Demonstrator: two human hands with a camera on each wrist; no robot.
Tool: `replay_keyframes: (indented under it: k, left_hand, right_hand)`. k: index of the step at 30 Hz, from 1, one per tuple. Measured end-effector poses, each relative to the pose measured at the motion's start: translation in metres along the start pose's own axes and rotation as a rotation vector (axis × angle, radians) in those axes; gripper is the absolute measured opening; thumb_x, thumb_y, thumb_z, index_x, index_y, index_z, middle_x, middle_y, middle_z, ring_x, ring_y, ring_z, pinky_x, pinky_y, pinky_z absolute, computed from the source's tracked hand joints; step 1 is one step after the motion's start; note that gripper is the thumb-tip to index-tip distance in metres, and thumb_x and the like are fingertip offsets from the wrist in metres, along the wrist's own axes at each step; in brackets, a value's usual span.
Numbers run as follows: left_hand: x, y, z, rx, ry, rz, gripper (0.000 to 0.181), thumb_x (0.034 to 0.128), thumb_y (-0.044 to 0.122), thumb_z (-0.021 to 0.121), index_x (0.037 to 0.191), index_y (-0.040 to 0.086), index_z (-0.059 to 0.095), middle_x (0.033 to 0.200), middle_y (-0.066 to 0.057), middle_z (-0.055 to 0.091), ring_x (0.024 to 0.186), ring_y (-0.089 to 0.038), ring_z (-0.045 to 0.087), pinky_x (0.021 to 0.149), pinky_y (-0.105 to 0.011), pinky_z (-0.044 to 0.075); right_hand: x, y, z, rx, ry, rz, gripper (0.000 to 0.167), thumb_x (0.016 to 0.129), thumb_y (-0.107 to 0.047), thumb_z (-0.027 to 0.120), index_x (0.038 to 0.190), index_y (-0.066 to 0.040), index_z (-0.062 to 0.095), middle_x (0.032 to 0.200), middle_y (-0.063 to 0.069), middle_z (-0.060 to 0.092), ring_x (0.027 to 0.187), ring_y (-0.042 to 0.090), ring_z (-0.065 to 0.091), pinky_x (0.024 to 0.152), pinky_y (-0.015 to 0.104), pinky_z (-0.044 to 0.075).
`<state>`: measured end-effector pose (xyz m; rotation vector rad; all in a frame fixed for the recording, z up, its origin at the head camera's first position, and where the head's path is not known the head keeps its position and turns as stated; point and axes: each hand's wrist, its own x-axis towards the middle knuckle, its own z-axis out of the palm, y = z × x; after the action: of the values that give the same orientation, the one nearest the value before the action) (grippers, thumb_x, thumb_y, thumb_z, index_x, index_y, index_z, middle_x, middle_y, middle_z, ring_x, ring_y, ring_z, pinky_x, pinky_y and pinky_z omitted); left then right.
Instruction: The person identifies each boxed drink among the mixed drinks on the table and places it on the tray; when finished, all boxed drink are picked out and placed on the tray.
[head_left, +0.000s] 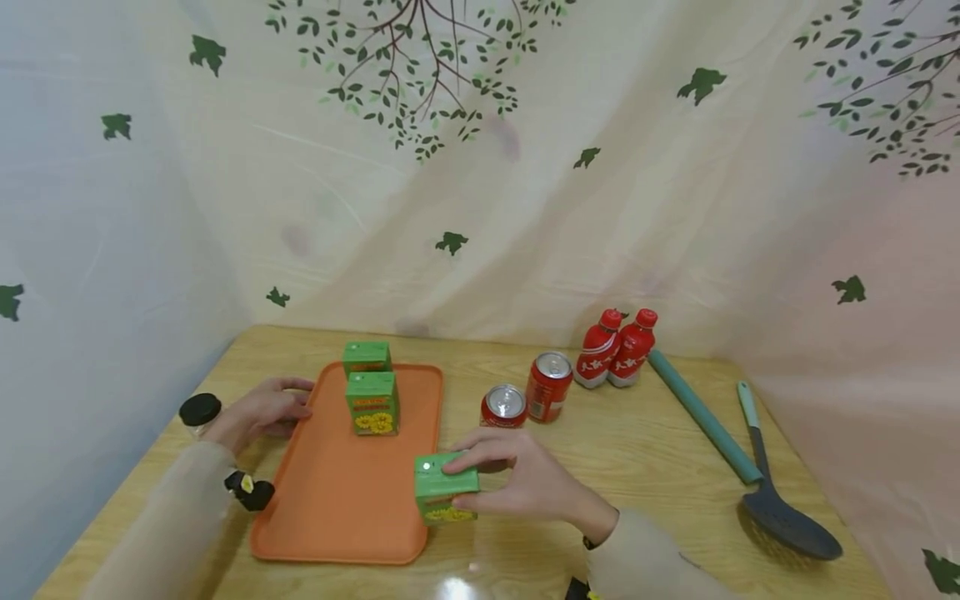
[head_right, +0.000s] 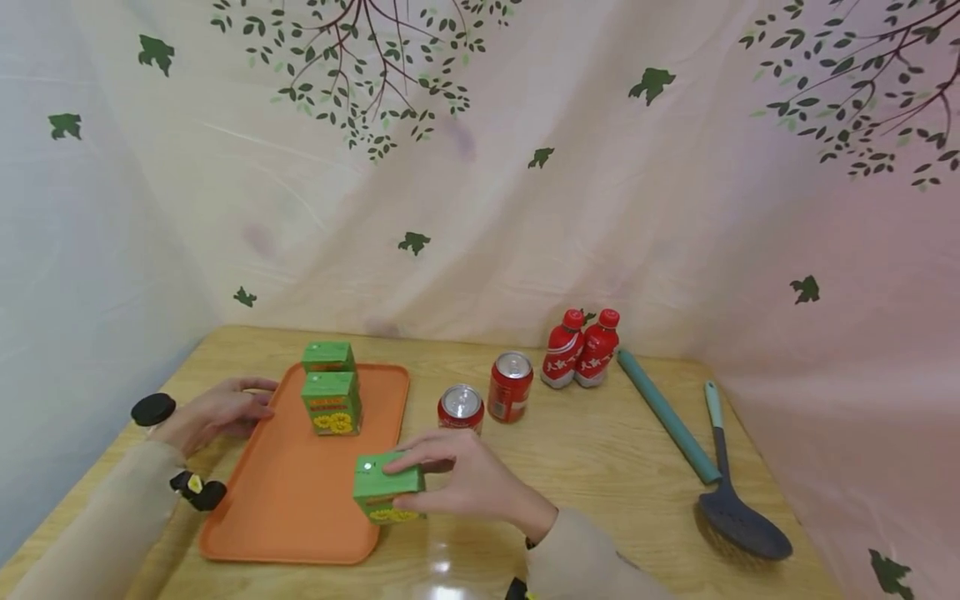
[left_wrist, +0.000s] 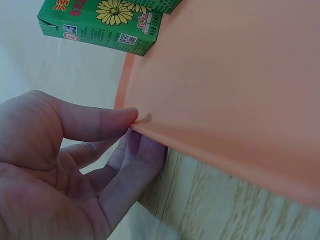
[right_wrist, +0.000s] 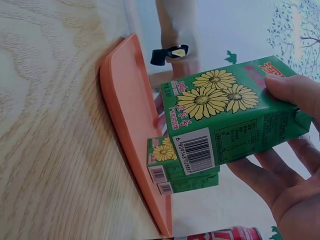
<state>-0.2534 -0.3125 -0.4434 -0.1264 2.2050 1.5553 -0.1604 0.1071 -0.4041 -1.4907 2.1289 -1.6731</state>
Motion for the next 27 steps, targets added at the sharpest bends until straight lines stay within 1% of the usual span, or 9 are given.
replay_keyframes:
  k: [6,10,16,20,24,27]
  left_hand:
    - [-0.002,0.003,-0.002,0.009,0.011,-0.001,0.064,0.0970,-0.002,0.058,0.152,-0.012,0.027,0.141,-0.034,0.051,0.096,-0.026,0.070,0.079,-0.041,0.058]
    - [-0.001,0.001,-0.001,0.015,0.008,-0.003,0.064,0.0970,-0.002,0.058,0.152,-0.013,0.026,0.141,-0.035,0.050,0.096,-0.026,0.070,0.079,-0.041,0.058]
    - [-0.001,0.000,0.000,0.011,0.008,-0.008,0.065,0.0972,-0.002,0.058,0.152,-0.012,0.026,0.141,-0.034,0.051,0.096,-0.026,0.070,0.079,-0.042,0.058]
    - [-0.001,0.000,0.000,0.015,0.009,-0.010,0.064,0.0967,-0.002,0.058,0.152,-0.012,0.027,0.140,-0.033,0.052,0.096,-0.025,0.070,0.079,-0.042,0.058]
    - [-0.001,0.000,0.000,0.012,0.016,-0.018,0.064,0.0962,-0.002,0.059,0.152,-0.012,0.028,0.141,-0.034,0.051,0.095,-0.024,0.071,0.079,-0.041,0.059]
    - [-0.001,0.000,0.000,0.014,0.015,-0.017,0.065,0.0965,-0.002,0.059,0.152,-0.012,0.027,0.143,-0.035,0.049,0.095,-0.024,0.071,0.079,-0.041,0.059]
  right_hand:
    - [0.014,0.006,0.007,0.011,-0.013,-0.028,0.030,0.083,0.000,0.083,0.112,-0.002,0.076,0.119,0.011,0.070,0.105,0.019,0.068,0.078,0.036,0.059]
    - [0.021,0.009,0.012,0.030,-0.010,-0.025,0.031,0.082,0.001,0.083,0.112,-0.002,0.075,0.120,0.011,0.070,0.107,0.018,0.068,0.080,0.036,0.059]
    - [0.032,0.017,0.019,0.072,-0.008,0.007,0.030,0.084,-0.001,0.082,0.113,-0.001,0.075,0.121,0.010,0.069,0.108,0.017,0.066,0.082,0.037,0.058]
    - [0.038,0.022,0.023,0.086,0.008,0.070,0.031,0.083,-0.004,0.083,0.114,-0.005,0.076,0.121,0.004,0.069,0.110,0.015,0.065,0.085,0.039,0.058]
    - [0.046,0.026,0.028,0.094,0.025,0.157,0.031,0.084,-0.008,0.084,0.115,-0.009,0.077,0.123,-0.002,0.069,0.111,0.014,0.064,0.090,0.038,0.055]
    - [0.051,0.030,0.031,0.096,0.029,0.187,0.031,0.085,-0.009,0.083,0.115,-0.009,0.077,0.123,-0.002,0.069,0.111,0.013,0.064,0.090,0.037,0.055]
